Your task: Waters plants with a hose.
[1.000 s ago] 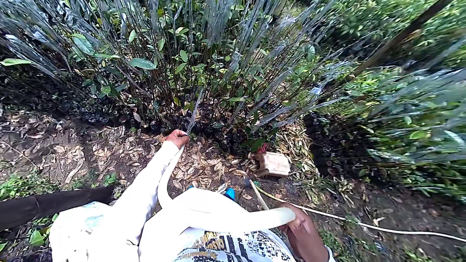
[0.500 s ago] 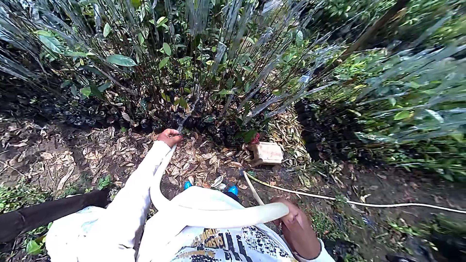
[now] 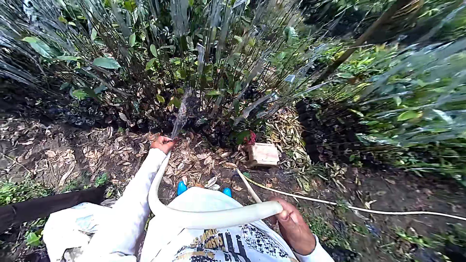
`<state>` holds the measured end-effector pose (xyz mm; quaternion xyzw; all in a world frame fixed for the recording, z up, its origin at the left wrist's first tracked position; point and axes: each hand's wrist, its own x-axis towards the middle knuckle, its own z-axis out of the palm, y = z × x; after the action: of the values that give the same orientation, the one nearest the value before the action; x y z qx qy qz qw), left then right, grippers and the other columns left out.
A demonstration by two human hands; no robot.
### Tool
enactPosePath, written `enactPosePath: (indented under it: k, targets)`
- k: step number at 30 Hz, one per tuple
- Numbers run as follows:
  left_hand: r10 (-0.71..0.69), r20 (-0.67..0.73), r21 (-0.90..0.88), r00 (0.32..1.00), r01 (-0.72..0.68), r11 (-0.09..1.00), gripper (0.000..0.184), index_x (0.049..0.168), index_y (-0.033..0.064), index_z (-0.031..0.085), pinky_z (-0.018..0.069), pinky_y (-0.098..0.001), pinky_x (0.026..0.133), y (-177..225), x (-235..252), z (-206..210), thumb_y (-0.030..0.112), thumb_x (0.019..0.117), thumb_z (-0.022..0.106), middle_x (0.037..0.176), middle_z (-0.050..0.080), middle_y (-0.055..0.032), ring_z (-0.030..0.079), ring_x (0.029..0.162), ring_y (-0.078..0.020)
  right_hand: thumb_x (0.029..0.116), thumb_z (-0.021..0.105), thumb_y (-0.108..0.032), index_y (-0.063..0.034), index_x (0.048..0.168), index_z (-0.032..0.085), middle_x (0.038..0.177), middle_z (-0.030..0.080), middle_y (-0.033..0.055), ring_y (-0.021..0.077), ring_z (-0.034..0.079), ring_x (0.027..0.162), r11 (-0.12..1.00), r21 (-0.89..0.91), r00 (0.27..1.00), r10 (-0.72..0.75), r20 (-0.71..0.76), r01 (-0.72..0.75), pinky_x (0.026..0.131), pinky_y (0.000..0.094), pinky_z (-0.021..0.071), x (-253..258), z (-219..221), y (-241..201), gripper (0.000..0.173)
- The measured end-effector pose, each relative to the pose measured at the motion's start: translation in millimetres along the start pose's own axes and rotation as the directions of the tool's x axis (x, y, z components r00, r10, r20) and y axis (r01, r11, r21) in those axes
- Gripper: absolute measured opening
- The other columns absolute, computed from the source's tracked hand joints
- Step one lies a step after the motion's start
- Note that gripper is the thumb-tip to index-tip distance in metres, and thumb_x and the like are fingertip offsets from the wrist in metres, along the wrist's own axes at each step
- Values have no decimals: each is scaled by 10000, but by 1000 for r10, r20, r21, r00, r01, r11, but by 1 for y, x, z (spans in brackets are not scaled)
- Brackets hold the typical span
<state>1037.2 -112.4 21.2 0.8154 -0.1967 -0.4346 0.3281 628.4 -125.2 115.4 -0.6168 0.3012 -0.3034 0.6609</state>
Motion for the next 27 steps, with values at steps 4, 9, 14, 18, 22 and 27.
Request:
enactPosePath:
  k: [4, 9, 14, 18, 22, 27]
  targets:
    - [-49, -30, -2, 998, 49, 999, 319, 1261, -44, 576, 541, -355, 724, 6, -16, 16, 142, 1009, 634, 953, 674, -145, 626, 720, -161, 931, 598, -625, -327, 942, 716, 792, 673, -213, -112, 604, 720, 999, 15, 999, 37, -5, -37, 664, 95, 495, -2, -27, -3, 321]
    - [-102, -54, -39, 993, 100, 994, 315, 1257, -38, 581, 535, -351, 723, 2, -29, 42, 129, 996, 639, 945, 678, -136, 624, 721, -155, 922, 592, -649, -327, 921, 709, 770, 660, -218, -115, 590, 696, 999, 12, 999, 44, 19, -44, 641, 93, 482, -5, -55, -2, 343]
    - [-113, -37, -98, 993, 109, 989, 299, 1256, -25, 560, 516, -289, 591, 3, -42, 69, 129, 1009, 624, 851, 657, -95, 585, 599, -115, 917, 593, -653, -331, 922, 705, 787, 662, -230, -125, 592, 711, 999, -1, 998, 47, 50, -47, 652, 84, 485, -9, -83, -3, 341]
    - [-97, -10, -138, 995, 95, 986, 303, 1266, -20, 550, 494, -264, 558, 6, -53, 93, 132, 1012, 616, 807, 662, -77, 569, 565, -96, 913, 605, -644, -335, 951, 716, 808, 674, -229, -124, 604, 727, 999, 23, 996, 47, 80, -49, 661, 86, 497, -15, -104, -2, 330]
    - [-104, 46, -122, 993, 109, 986, 313, 1275, -32, 538, 485, -267, 568, 13, -62, 118, 119, 1011, 615, 802, 654, -69, 549, 563, -88, 918, 602, -636, -329, 971, 716, 825, 675, -224, -120, 606, 738, 998, 37, 995, 40, 96, -44, 670, 87, 499, -19, -123, 0, 332]
    - [-150, 46, -74, 988, 153, 985, 328, 1285, -31, 545, 492, -283, 586, 13, -71, 141, 143, 1016, 617, 814, 651, -75, 550, 573, -97, 930, 592, -635, -319, 973, 716, 836, 682, -216, -114, 611, 752, 999, 25, 992, 26, 125, -29, 681, 93, 500, -24, -146, 3, 342]
